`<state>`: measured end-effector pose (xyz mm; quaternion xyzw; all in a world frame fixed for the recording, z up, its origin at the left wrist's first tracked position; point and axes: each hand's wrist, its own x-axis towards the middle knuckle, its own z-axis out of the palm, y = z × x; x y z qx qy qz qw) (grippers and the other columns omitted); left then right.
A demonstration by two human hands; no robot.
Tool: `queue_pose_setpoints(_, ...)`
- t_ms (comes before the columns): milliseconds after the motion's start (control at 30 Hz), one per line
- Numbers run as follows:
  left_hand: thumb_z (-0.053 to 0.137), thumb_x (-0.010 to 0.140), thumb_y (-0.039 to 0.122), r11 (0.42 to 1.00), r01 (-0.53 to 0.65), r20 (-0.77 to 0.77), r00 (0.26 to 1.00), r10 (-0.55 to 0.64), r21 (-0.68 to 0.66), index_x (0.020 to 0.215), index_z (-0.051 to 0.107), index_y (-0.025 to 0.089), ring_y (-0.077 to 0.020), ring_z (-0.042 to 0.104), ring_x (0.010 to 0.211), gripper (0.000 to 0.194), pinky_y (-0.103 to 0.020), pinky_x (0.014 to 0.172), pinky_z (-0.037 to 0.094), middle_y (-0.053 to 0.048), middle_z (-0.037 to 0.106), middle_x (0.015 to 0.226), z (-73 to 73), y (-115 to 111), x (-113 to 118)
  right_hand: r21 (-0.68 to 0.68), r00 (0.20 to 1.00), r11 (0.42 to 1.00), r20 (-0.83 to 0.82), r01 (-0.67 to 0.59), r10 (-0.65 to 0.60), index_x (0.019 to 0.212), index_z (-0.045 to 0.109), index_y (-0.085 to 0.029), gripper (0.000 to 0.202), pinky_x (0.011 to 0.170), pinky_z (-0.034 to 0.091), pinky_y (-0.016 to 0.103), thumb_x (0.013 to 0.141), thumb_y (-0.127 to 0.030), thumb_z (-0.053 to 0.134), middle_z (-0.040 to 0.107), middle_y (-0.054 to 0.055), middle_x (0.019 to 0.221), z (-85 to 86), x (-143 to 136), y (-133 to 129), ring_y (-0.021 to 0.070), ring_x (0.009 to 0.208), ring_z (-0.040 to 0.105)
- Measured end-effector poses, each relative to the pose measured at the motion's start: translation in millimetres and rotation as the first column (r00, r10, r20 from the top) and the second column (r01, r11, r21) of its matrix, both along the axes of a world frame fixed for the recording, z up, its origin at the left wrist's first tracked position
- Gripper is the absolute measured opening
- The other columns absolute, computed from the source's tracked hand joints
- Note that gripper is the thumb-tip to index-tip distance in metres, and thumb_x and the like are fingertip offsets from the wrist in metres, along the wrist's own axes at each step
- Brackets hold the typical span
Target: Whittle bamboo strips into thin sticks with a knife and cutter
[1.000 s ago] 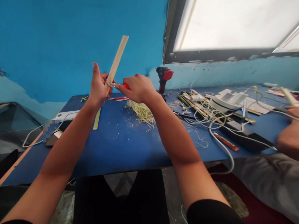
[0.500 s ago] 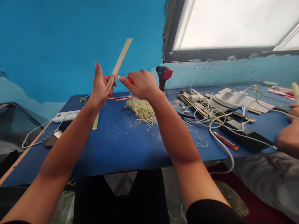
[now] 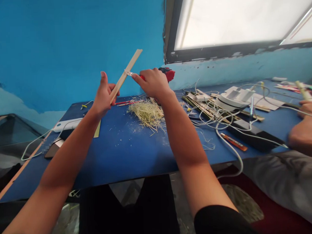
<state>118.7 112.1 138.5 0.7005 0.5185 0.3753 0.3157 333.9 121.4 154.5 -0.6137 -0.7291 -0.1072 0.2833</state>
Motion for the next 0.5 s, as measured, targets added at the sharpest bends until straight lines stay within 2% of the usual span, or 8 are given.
queue_pose_setpoints(100, 0.025, 0.107, 0.078, 0.999, 0.004, -0.012, 1.0, -0.004, 0.048, 0.088, 0.067, 0.019, -0.0104, 0.043, 0.05, 0.075, -0.029, 0.055, 0.035, -0.007, 0.058, 0.062, -0.6, 0, 0, 0.006, 1.0, 1.0, -0.022, 0.012, -0.011, 0.089, 0.063, -0.024, 0.059, 0.081, 0.036, 0.038, 0.111, -0.068, 0.031, 0.063, 0.012, 0.089, -2.5, 8, 5, 0.0285, 0.092, 0.055)
queue_pose_setpoints(167, 0.03, 0.109, 0.075, 0.998, 0.008, -0.012, 1.0, -0.007, 0.064, 0.083, 0.065, 0.02, -0.0113, 0.044, 0.049, 0.07, -0.03, 0.055, 0.035, -0.004, 0.053, 0.056, -0.6, 0, 1, 0.013, 0.999, 1.0, -0.041, 0.018, -0.018, 0.087, 0.062, -0.023, 0.057, 0.082, 0.035, 0.039, 0.111, -0.067, 0.034, 0.063, 0.011, 0.088, -3.8, 13, 8, 0.0279, 0.091, 0.055)
queue_pose_setpoints(367, 0.045, 0.114, 0.039, 0.992, 0.051, 0.004, 0.999, -0.052, 0.118, 0.063, 0.049, 0.021, -0.0097, 0.038, 0.049, 0.054, -0.029, 0.057, 0.031, 0.002, 0.042, 0.049, 1.2, -2, 5, 0.029, 0.996, 0.997, -0.053, 0.076, -0.075, 0.089, 0.064, -0.02, 0.062, 0.084, 0.036, 0.038, 0.113, -0.069, 0.032, 0.065, 0.013, 0.091, -6.0, 24, 15, 0.028, 0.096, 0.058)
queue_pose_setpoints(500, 0.047, 0.113, 0.034, 0.993, 0.098, -0.009, 0.995, -0.097, 0.059, 0.061, 0.043, 0.022, -0.0088, 0.033, 0.047, 0.053, -0.029, 0.055, 0.027, 0.004, 0.036, 0.048, 2.0, 0, 3, 0.022, 0.991, 0.992, -0.058, 0.121, -0.119, 0.098, 0.066, -0.018, 0.072, 0.086, 0.037, 0.037, 0.112, -0.073, 0.023, 0.067, 0.016, 0.098, -8.9, 29, 20, 0.0299, 0.105, 0.059)
